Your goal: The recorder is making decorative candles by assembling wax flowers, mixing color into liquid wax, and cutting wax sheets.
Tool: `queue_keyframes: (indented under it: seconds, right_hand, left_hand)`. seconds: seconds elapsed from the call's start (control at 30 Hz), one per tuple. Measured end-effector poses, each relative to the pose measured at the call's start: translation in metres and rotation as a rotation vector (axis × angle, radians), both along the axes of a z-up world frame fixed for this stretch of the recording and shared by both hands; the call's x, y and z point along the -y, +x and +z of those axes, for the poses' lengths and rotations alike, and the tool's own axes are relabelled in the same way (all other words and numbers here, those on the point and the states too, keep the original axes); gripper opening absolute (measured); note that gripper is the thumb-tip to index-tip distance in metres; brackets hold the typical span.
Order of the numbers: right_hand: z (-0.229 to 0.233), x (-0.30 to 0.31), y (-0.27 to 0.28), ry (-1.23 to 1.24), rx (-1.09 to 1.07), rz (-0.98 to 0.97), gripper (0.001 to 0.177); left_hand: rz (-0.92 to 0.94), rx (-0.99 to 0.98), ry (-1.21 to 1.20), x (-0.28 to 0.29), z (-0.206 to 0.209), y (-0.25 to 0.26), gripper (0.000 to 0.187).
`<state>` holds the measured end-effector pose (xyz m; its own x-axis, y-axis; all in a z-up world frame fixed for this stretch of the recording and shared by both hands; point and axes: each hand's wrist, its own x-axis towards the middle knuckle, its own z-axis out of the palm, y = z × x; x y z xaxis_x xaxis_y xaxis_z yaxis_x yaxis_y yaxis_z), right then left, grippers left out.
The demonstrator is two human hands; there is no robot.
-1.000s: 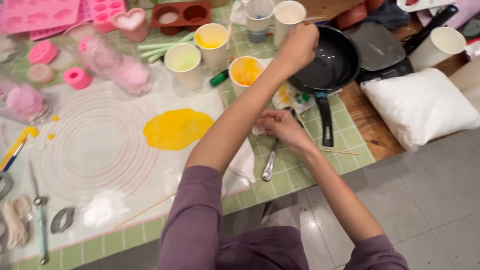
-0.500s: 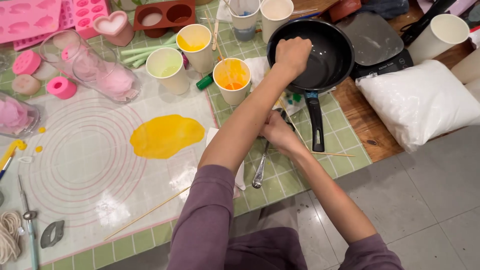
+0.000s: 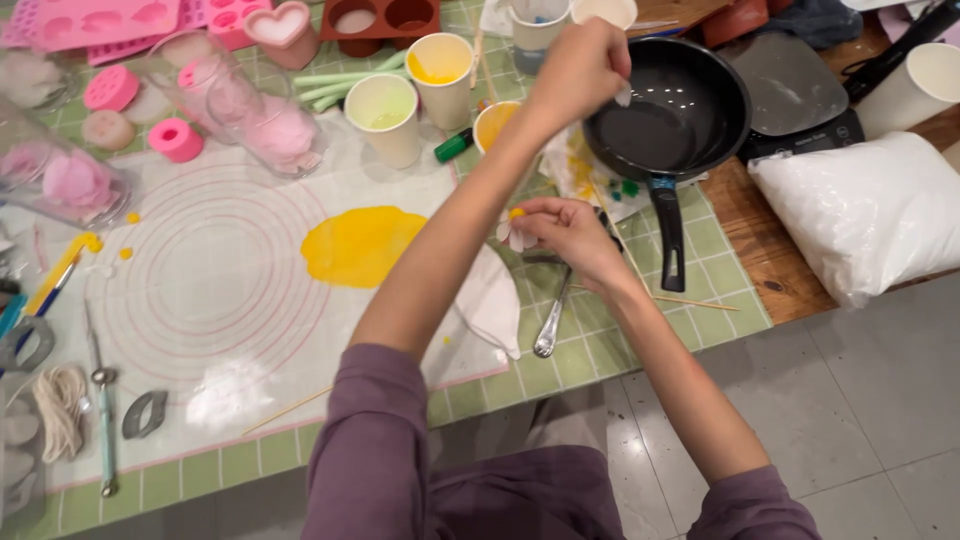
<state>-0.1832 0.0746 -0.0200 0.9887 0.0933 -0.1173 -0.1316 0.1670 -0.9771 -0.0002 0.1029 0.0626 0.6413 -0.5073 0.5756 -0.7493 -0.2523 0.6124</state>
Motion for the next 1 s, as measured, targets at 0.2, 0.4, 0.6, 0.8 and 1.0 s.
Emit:
queue_keyframes:
  seconds: [0.2,0.4,0.6,0.8,1.0]
  right_hand:
    - [0.020,-0.037,-0.005,-0.062,0.030,0.054,0.022]
    - [0.035,-0.088,-0.009,-0.054,0.024,0.125,0.022]
    - [0.048,-0.125,-0.013,-0.099,0.005,0.131,0.035]
    - [0.050,-0.133,-0.013,-0.109,0.009,0.142,0.043]
    - [0.043,-0.129,-0.010,-0.121,0.001,0.131,0.038]
  left_hand:
    - [-0.001,-0.055,-0.041,-0.152,0.039,-0.046,0.007]
    - [0.112,-0.227,0.156,-0.255,0.035,-0.101,0.005]
    - [0.139,-0.247,0.176,-0.288,0.025,-0.120,0.006]
    - [0.149,-0.243,0.220,-0.291,0.022,-0.123,0.005]
    - [0.144,-0.235,0.274,-0.284,0.015,-0.122,0.008]
